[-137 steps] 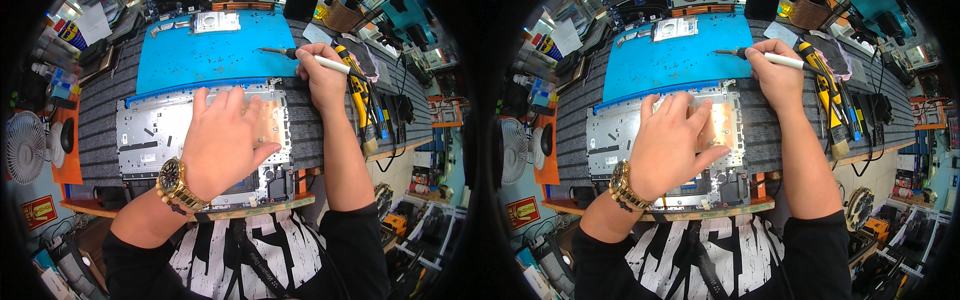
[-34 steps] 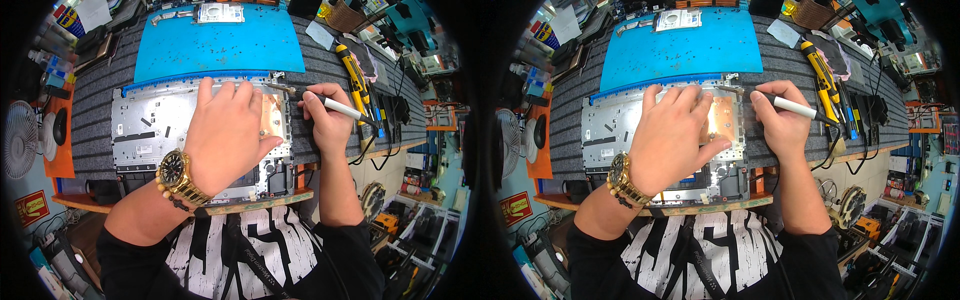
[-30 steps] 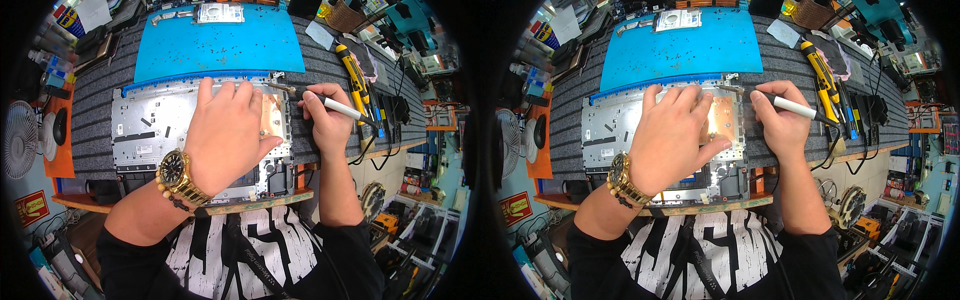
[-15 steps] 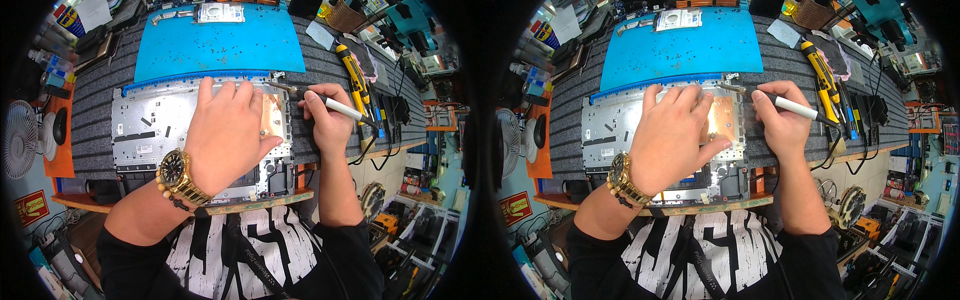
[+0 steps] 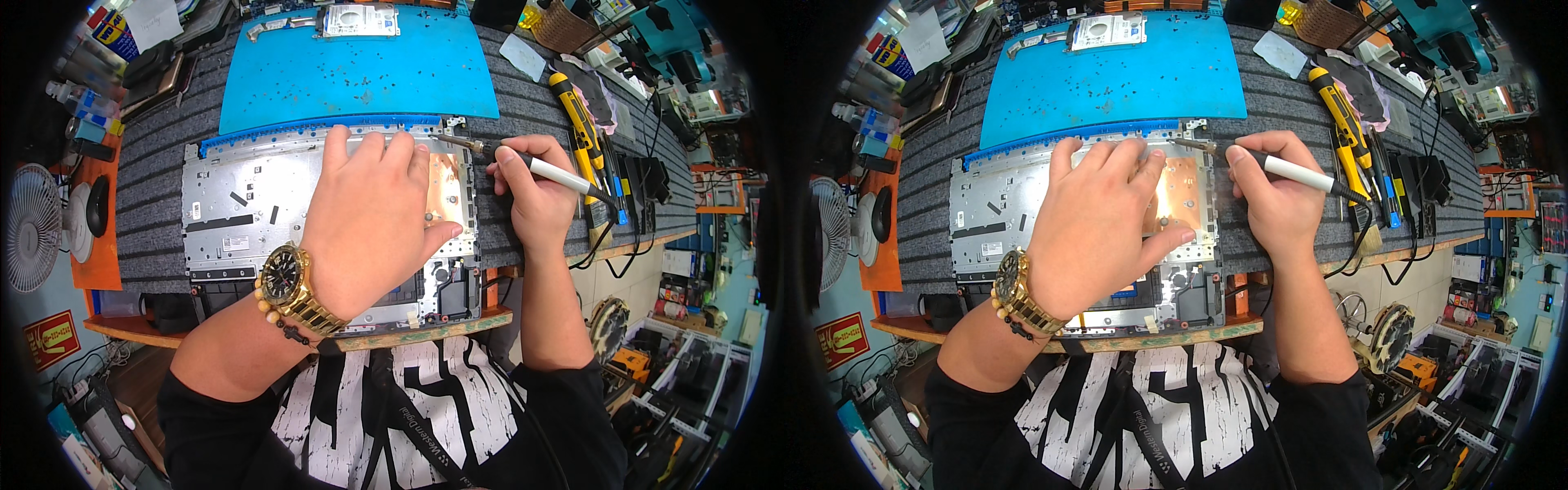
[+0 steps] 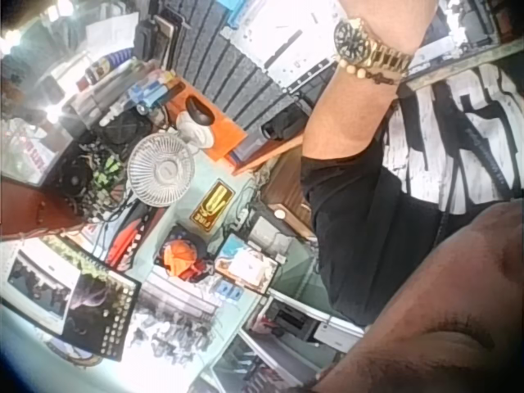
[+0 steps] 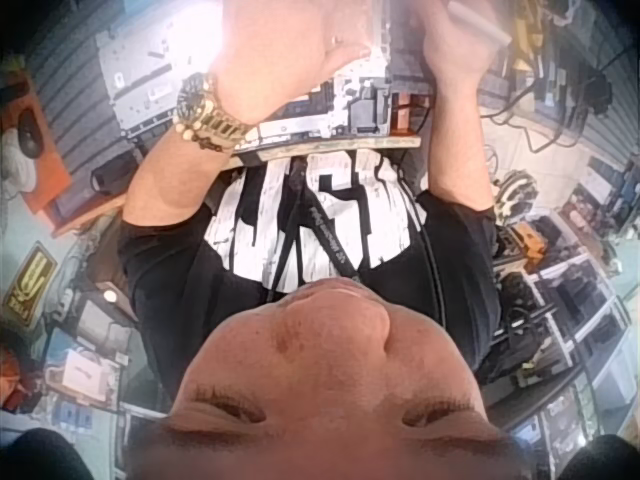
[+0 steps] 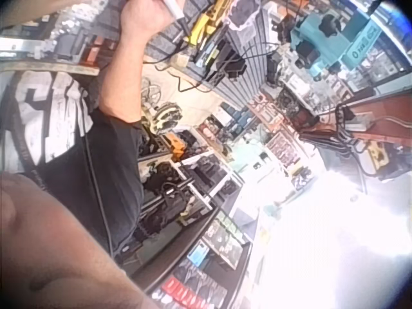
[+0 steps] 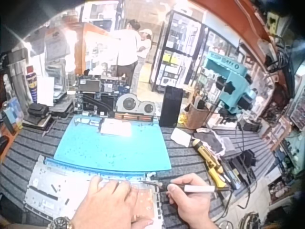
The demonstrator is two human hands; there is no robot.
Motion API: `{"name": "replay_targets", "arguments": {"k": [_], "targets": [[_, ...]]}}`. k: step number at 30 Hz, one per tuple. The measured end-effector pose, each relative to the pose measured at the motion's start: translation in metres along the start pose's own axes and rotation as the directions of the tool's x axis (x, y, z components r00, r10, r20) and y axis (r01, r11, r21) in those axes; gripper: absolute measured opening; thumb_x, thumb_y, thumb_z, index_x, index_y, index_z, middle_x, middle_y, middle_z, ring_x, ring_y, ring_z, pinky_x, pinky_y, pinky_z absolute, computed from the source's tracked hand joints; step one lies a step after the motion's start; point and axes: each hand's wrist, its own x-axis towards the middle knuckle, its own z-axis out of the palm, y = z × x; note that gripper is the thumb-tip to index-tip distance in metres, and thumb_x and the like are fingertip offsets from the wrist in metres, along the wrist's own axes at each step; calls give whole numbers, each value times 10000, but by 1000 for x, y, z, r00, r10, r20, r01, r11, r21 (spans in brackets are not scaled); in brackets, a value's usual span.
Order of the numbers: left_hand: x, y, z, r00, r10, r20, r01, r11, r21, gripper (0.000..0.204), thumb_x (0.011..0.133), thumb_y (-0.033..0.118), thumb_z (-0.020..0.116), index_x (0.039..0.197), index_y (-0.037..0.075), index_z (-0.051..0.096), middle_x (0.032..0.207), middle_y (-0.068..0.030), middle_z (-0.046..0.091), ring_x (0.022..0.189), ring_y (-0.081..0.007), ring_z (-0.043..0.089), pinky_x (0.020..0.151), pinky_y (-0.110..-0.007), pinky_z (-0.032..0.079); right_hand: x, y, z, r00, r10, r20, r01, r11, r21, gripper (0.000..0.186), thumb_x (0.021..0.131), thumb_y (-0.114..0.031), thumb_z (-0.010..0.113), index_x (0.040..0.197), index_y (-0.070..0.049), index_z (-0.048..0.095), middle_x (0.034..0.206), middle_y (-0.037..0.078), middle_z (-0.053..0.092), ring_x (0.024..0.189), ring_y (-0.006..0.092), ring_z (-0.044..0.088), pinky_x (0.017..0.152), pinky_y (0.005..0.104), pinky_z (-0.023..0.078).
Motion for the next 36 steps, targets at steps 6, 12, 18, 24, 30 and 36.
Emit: {"name": "replay_targets", "arguments": {"k": [6,12,18,24,30,36], "targets": [[0,0,0,1000,8,11,-8,1000,10,787,940,570,850,1413,-47,728,1275,-144,699,1267,-311,649,1214,-574,384,-1,1,0,1000,17,12,-17,1000,-4,120,1028,-54,838,1072,19,753,847,60,765,692,90,680,621,255,536],[1,1,-4,998,2,59,-2,1000,6,822,940,588,844,1427,-61,716,1296,-158,701,1277,-320,645,1222,-579,382,-4,1,-2,999,-34,13,34,999,-30,137,1035,-57,831,1117,19,752,842,56,764,709,90,693,638,250,547],[-2,2,-5,999,-6,53,6,1000,-13,849,950,617,823,1435,-71,717,1354,-177,704,1312,-329,640,1269,-595,351,3,-13,9,974,-228,-12,228,974,13,183,1085,-58,785,1243,23,742,870,60,789,748,91,716,710,257,588],[-7,-2,1,1000,16,-11,-16,1000,-19,828,959,619,808,1410,-71,732,1352,-178,710,1305,-331,646,1266,-603,356,25,-29,2,738,-339,583,634,645,-427,514,880,-322,949,1290,-73,764,1184,94,788,1001,356,645,956,448,507],[-6,-2,2,1000,13,-16,-14,999,-30,780,955,577,818,1376,-75,736,1303,-176,713,1237,-327,668,1234,-601,378,32,-33,9,651,-368,664,703,623,-343,830,726,-623,994,1267,-46,743,1177,113,763,1034,361,639,976,471,509],[-7,-3,4,1000,17,-20,-18,1000,-20,758,933,564,847,1346,-64,745,1242,-165,708,1215,-322,668,1217,-589,389,31,-31,12,678,-283,678,647,667,-368,799,739,-590,1002,1276,-59,743,1181,119,758,1038,355,636,989,463,519]]}}
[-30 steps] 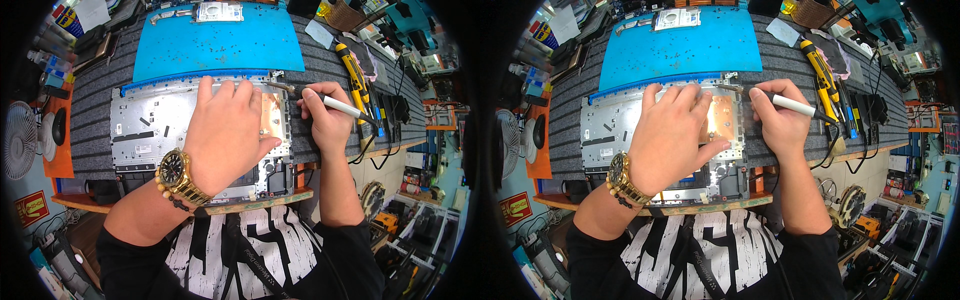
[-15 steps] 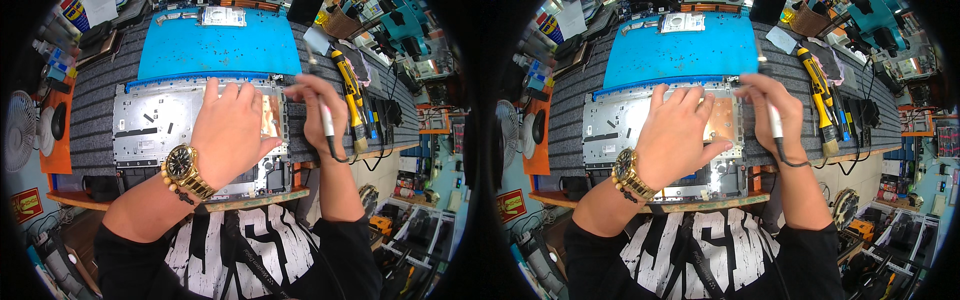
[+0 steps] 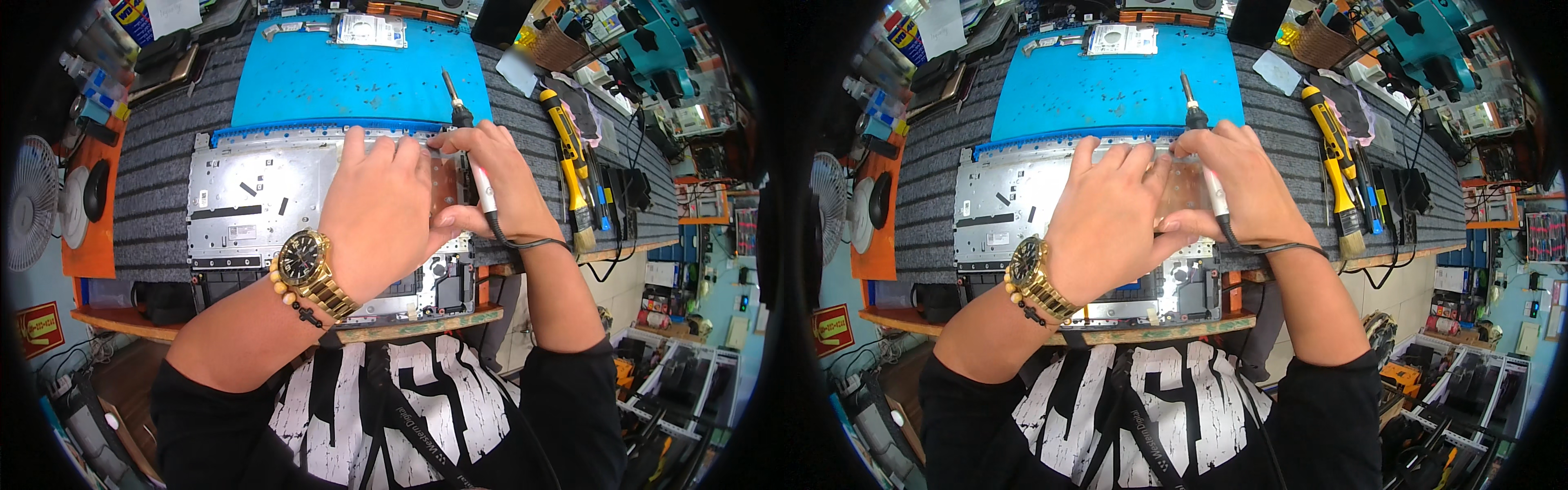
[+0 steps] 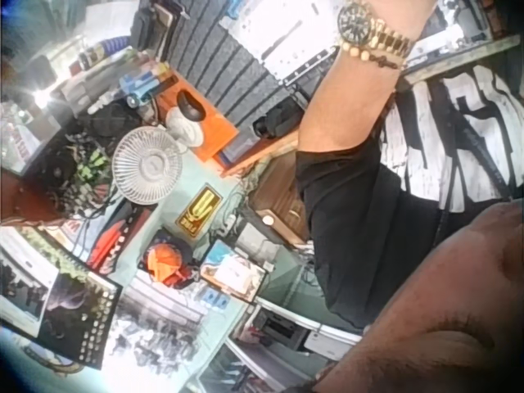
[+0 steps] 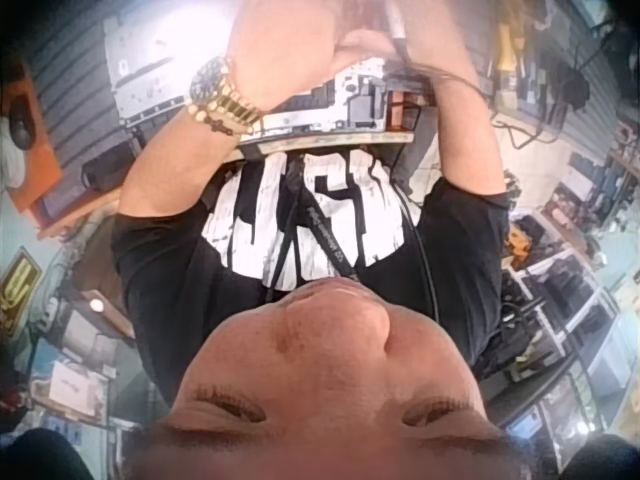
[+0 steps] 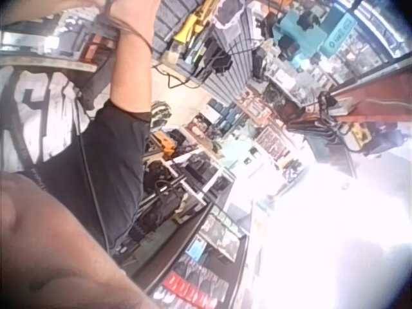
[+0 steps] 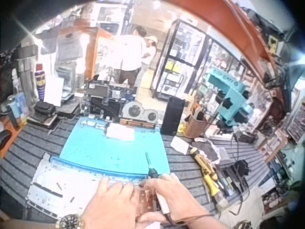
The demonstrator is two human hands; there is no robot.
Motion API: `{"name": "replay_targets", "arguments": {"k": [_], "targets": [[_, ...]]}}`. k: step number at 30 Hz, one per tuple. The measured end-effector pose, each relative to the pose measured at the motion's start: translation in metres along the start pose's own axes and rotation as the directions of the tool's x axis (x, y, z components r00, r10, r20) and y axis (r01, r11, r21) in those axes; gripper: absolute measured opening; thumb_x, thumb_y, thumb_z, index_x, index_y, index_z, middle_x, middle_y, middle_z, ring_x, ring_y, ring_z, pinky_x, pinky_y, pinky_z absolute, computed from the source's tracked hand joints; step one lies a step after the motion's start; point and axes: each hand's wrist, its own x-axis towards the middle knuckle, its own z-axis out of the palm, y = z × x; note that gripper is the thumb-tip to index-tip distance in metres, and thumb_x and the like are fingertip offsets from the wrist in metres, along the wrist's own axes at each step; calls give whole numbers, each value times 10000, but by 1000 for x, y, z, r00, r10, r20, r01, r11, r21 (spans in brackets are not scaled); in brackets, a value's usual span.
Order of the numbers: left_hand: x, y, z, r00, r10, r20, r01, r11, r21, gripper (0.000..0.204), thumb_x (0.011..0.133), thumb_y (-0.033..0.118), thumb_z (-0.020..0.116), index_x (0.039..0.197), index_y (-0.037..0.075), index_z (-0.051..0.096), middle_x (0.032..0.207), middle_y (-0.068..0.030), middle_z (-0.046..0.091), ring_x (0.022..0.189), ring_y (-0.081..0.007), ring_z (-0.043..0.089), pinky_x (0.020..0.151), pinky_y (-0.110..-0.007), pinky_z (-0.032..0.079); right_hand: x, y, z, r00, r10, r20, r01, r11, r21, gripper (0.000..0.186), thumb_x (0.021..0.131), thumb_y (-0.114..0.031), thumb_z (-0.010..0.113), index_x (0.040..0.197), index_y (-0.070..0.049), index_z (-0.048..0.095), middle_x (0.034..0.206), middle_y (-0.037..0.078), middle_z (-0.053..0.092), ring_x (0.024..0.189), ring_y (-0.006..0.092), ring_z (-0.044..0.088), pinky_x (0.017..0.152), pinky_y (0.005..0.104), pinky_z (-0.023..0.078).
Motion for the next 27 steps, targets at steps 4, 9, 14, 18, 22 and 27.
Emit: {"name": "replay_targets", "arguments": {"k": [4,9,14,18,22,27], "targets": [[-2,0,-4,1000,17,-10,-18,1000,-18,775,934,575,849,1362,-62,745,1249,-164,711,1238,-325,667,1237,-590,377,12,5,-12,936,86,-341,-50,992,114,421,964,-264,886,1312,-80,736,1191,71,817,932,190,688,846,336,564],[-1,-2,-1,999,7,-39,-9,999,-39,807,950,602,840,1403,-59,743,1292,-174,716,1266,-341,674,1273,-604,356,43,33,-39,810,336,-480,94,734,673,390,1204,-233,534,1533,-35,604,1046,73,730,800,139,586,765,335,515],[0,-3,-7,1000,-1,22,2,999,-45,798,969,611,828,1393,-61,744,1301,-204,719,1221,-372,689,1261,-599,373,54,51,-12,759,545,-357,87,459,884,480,1183,-186,502,1640,-49,548,929,65,627,755,148,543,712,370,488],[3,-1,-11,1000,-2,18,3,999,-51,792,972,615,825,1353,-75,744,1280,-219,730,1225,-377,694,1227,-577,397,42,70,6,751,566,-340,114,396,911,279,1077,-97,630,1339,-9,670,883,105,708,652,176,601,624,368,519],[5,-2,-12,999,0,37,1,1000,-27,774,972,616,825,1315,-74,747,1263,-217,740,1240,-367,693,1213,-571,397,38,76,11,756,596,-271,11,403,915,285,1041,-50,700,1319,1,667,896,99,723,677,164,631,651,350,548],[6,-4,-12,1000,-9,9,9,999,33,750,962,623,825,1273,-55,751,1255,-186,753,1248,-347,698,1210,-575,378,41,66,14,727,634,-262,-69,447,892,258,978,7,790,1228,37,733,928,67,737,700,115,647,663,317,570]]}}
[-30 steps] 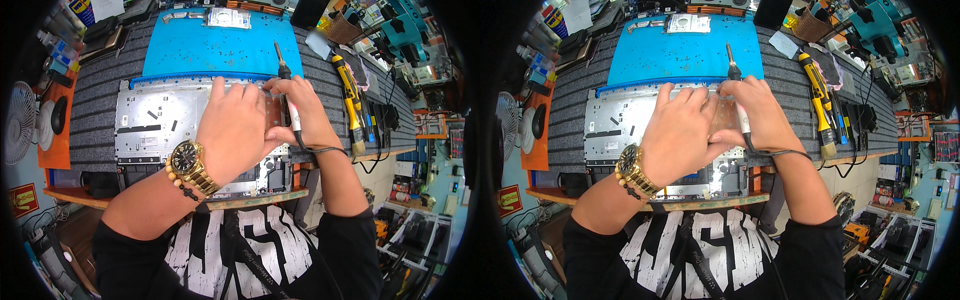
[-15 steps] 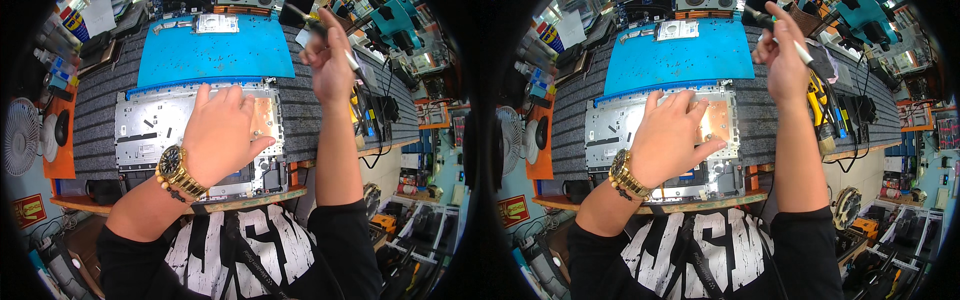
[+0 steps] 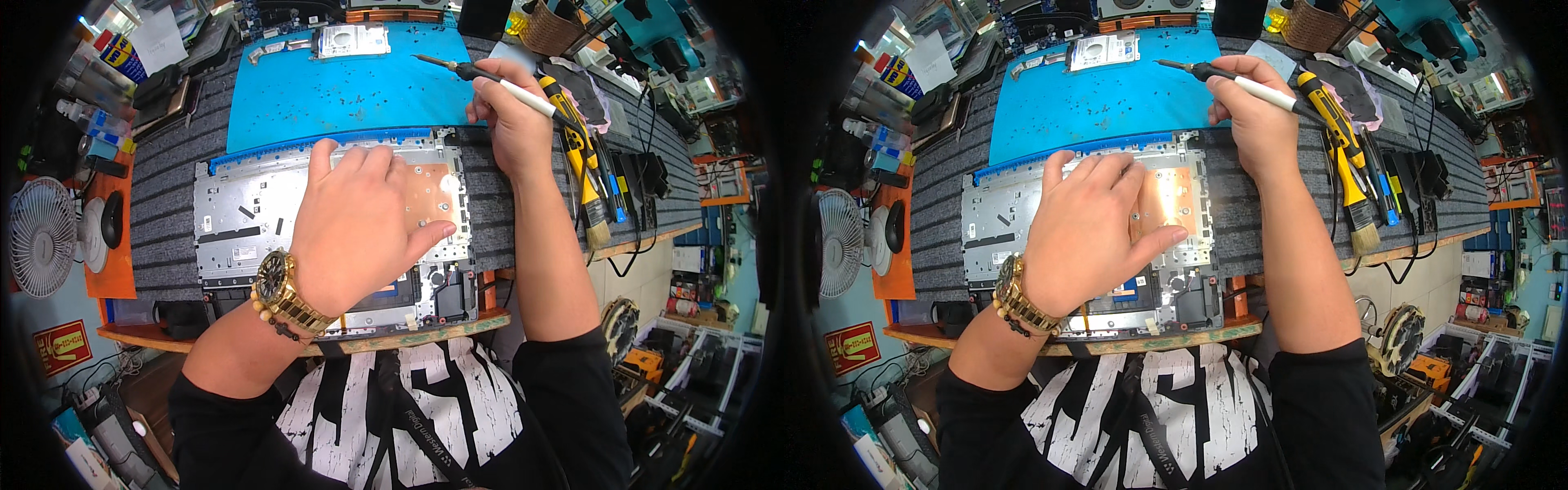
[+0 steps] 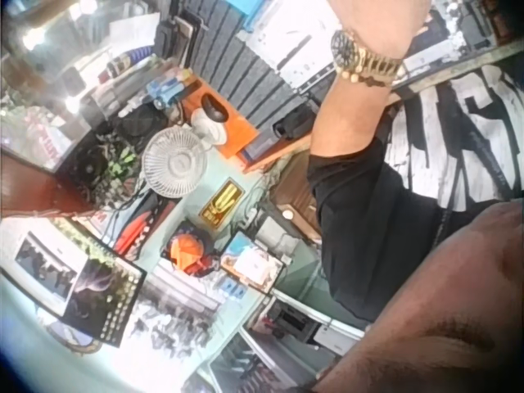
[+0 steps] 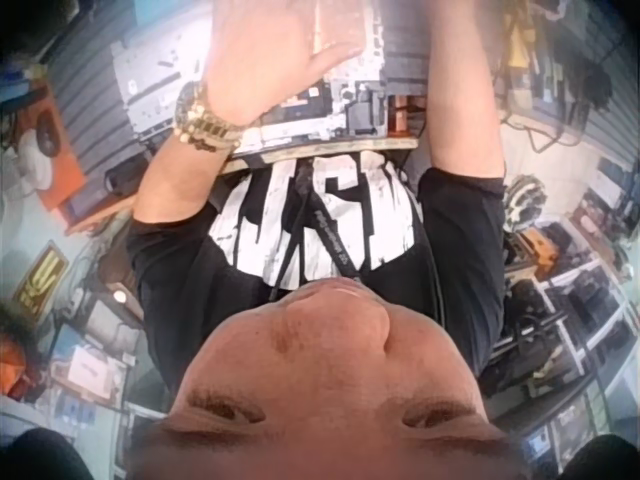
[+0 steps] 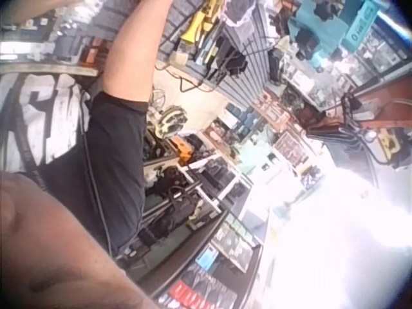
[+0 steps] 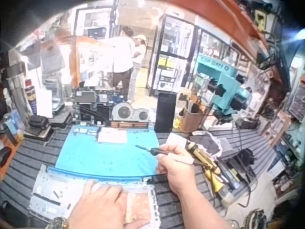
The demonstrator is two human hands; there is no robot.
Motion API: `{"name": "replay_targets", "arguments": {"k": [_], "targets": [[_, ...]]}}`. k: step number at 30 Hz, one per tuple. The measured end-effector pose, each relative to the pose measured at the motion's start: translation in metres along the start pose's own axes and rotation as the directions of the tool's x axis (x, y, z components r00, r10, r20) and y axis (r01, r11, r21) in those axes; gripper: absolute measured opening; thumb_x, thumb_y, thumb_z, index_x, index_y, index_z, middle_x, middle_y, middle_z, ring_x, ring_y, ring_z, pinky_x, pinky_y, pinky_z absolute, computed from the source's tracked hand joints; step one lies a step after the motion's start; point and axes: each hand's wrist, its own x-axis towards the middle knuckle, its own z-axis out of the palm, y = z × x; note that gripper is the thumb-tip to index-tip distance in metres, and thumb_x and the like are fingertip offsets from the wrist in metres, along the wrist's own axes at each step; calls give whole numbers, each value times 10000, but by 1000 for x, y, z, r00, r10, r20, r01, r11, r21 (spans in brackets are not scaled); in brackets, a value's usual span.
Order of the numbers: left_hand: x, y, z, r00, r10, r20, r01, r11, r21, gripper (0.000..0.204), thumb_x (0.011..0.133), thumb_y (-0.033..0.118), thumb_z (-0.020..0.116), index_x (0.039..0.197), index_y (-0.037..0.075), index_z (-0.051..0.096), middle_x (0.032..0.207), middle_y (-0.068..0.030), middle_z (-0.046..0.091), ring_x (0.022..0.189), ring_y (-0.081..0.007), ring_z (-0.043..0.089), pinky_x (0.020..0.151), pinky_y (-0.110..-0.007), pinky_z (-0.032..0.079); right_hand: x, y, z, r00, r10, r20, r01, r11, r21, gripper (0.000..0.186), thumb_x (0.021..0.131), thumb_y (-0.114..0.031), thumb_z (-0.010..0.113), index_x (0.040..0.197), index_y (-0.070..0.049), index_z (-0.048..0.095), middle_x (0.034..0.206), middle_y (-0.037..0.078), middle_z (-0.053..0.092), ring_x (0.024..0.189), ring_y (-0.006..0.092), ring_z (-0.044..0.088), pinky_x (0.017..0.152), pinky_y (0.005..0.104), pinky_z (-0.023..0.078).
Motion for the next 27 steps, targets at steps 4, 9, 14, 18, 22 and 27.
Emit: {"name": "replay_targets", "arguments": {"k": [4,9,14,18,22,27], "targets": [[1,1,-2,1000,-3,27,3,1000,10,734,959,624,824,1255,-43,749,1239,-170,753,1239,-340,701,1188,-580,387,1,0,-4,998,-50,-31,50,999,13,224,980,-8,798,1195,39,758,901,51,729,690,110,638,657,317,569],[-1,-1,0,1000,16,-2,-16,1000,-6,704,955,617,829,1218,-30,739,1174,-150,739,1188,-327,704,1165,-576,398,1,6,-4,999,-46,-18,45,996,-76,204,986,-63,816,1155,39,766,879,48,734,688,104,637,649,295,546],[-1,0,0,1000,18,-3,-18,1000,-13,709,955,614,830,1211,-40,734,1156,-142,737,1157,-318,705,1148,-574,405,-5,6,5,998,-47,36,55,962,-269,194,986,-120,832,1110,23,789,847,30,738,704,93,657,641,275,524],[-2,-1,2,999,28,-22,-28,1000,13,714,954,607,835,1217,-49,734,1143,-140,733,1139,-317,706,1138,-573,407,-7,4,8,998,-35,62,54,936,-348,187,985,-144,842,1104,-4,809,843,9,745,710,83,660,648,270,522],[-2,-1,2,999,27,-21,-27,1000,9,708,949,598,843,1213,-51,739,1141,-138,729,1135,-317,705,1141,-575,407,-8,5,8,996,-49,69,73,916,-396,195,987,-158,849,1111,-12,813,858,5,755,728,75,665,662,263,524],[-3,-1,1,999,26,-19,-26,1000,-2,693,940,581,856,1198,-52,745,1151,-137,725,1134,-315,705,1159,-586,403,-10,2,17,996,-49,78,80,878,-472,223,1019,-97,822,1212,9,785,881,11,740,773,92,684,710,260,547]]}}
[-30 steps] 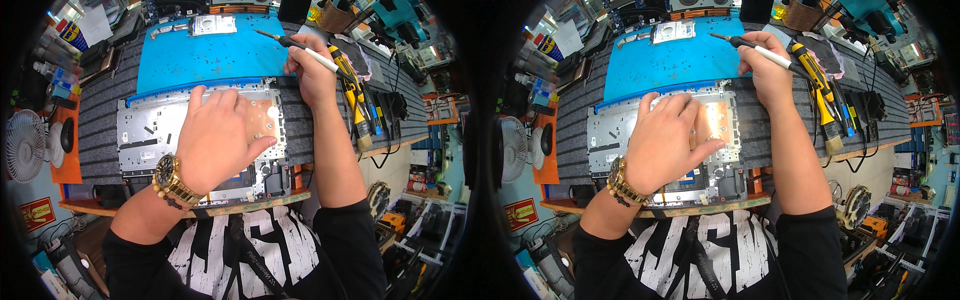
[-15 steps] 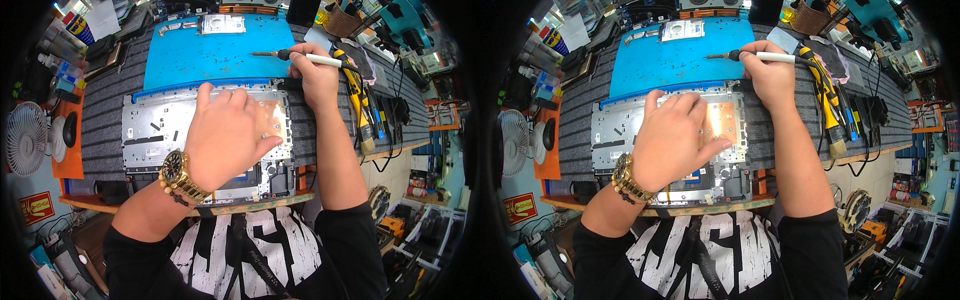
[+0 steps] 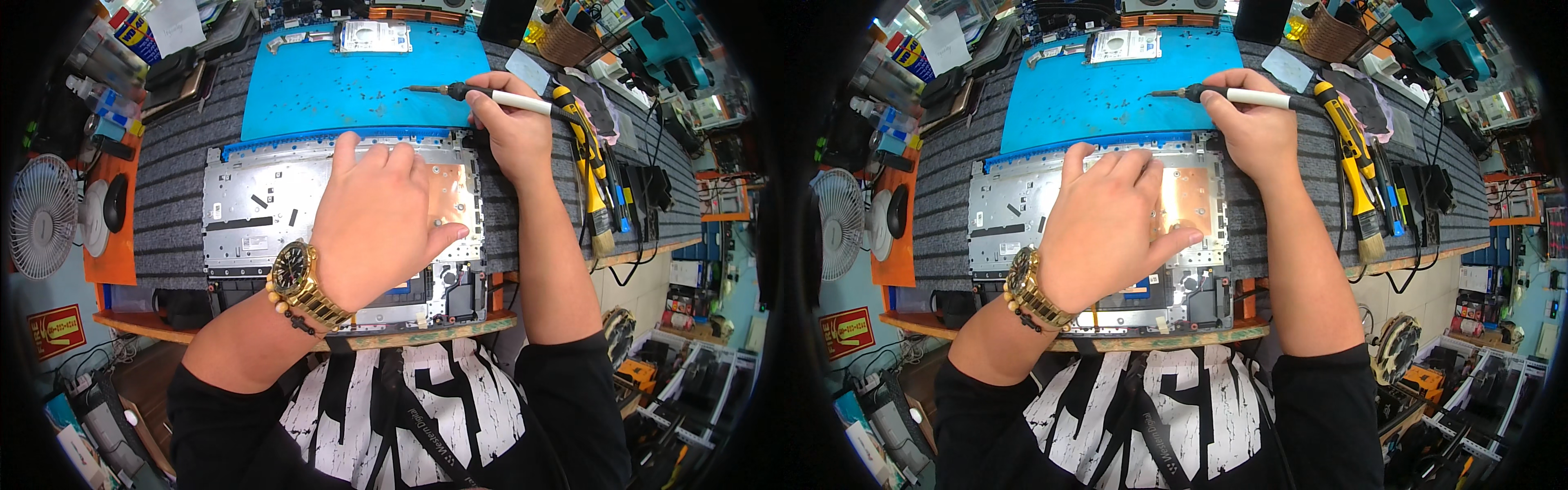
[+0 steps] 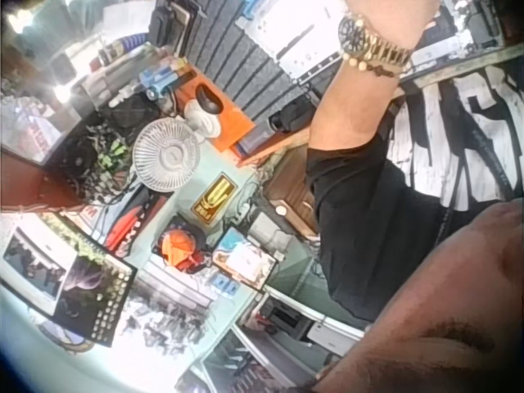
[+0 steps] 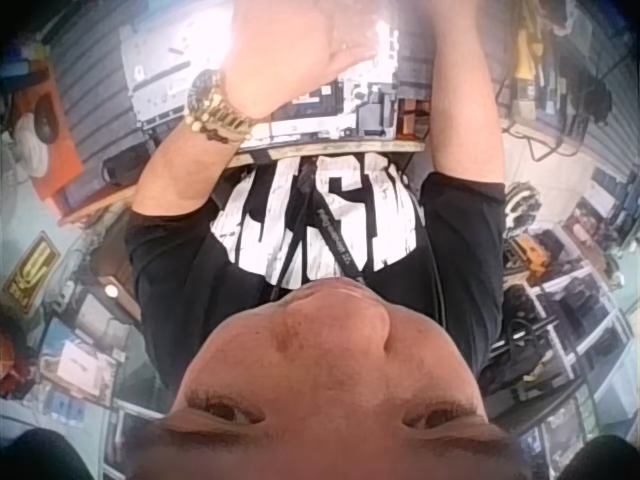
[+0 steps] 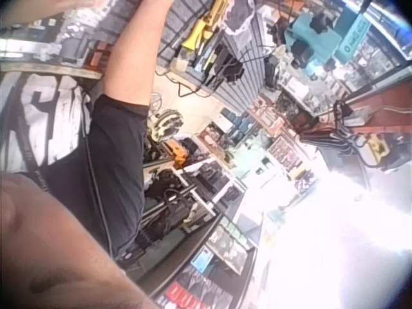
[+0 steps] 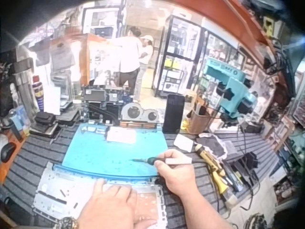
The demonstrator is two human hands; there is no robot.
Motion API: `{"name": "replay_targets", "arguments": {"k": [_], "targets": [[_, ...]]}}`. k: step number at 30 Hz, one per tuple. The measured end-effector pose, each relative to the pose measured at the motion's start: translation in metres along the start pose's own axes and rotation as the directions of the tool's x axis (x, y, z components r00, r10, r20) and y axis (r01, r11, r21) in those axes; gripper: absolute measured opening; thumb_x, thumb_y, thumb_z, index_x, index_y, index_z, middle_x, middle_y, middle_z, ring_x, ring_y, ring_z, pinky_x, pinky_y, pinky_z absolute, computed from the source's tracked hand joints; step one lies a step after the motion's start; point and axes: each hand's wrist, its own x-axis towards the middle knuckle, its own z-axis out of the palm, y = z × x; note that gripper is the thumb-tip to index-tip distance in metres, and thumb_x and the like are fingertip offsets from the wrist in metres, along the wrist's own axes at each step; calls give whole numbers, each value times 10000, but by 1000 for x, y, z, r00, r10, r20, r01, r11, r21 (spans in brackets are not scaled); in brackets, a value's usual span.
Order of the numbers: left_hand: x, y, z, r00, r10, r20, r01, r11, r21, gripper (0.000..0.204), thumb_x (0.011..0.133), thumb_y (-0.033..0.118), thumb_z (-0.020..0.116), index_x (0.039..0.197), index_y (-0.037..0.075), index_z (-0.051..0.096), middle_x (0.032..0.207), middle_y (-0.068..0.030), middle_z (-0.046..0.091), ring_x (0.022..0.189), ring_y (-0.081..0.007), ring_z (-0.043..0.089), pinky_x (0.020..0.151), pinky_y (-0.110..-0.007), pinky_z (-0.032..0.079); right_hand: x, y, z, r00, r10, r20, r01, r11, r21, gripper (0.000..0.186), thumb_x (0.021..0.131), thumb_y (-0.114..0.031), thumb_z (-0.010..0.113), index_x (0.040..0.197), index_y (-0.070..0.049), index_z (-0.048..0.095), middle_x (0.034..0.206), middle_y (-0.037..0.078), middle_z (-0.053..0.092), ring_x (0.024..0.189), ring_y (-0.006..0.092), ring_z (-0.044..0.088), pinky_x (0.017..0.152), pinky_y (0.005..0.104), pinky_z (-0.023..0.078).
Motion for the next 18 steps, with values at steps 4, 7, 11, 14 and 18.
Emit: {"name": "replay_targets", "arguments": {"k": [4,7,11,14,18], "targets": [[0,1,-1,1000,-8,13,8,1000,6,694,938,581,856,1202,-52,745,1159,-138,725,1139,-315,704,1167,-588,400,0,0,1,1000,-2,-10,2,1000,-29,234,1021,-112,830,1218,7,794,891,8,747,772,83,682,700,255,544],[0,1,0,1000,-9,13,9,1000,8,698,937,581,857,1208,-52,747,1169,-140,728,1147,-314,704,1171,-588,399,0,1,1,1000,-6,-11,5,999,-41,236,1020,-118,834,1217,6,797,889,7,747,768,77,676,694,252,538],[0,1,1,1000,-7,0,7,1000,5,700,936,581,858,1210,-54,748,1181,-143,732,1154,-311,705,1174,-586,399,0,0,2,1000,-7,-7,7,998,-58,241,1019,-122,837,1221,3,798,881,6,746,761,74,670,690,250,533],[0,1,0,1000,-11,7,11,1000,13,700,937,580,858,1209,-55,748,1177,-141,734,1153,-312,706,1173,-584,401,0,-2,3,1000,-12,-4,12,997,-74,242,1018,-122,837,1220,5,798,877,7,744,759,75,668,690,249,533],[1,2,-3,999,-17,38,17,1000,0,692,939,574,860,1200,-57,745,1160,-140,732,1146,-317,706,1171,-581,404,1,5,0,1000,-9,-22,9,1000,14,247,997,-202,860,1154,-14,830,887,7,781,777,74,684,713,262,551]]}}
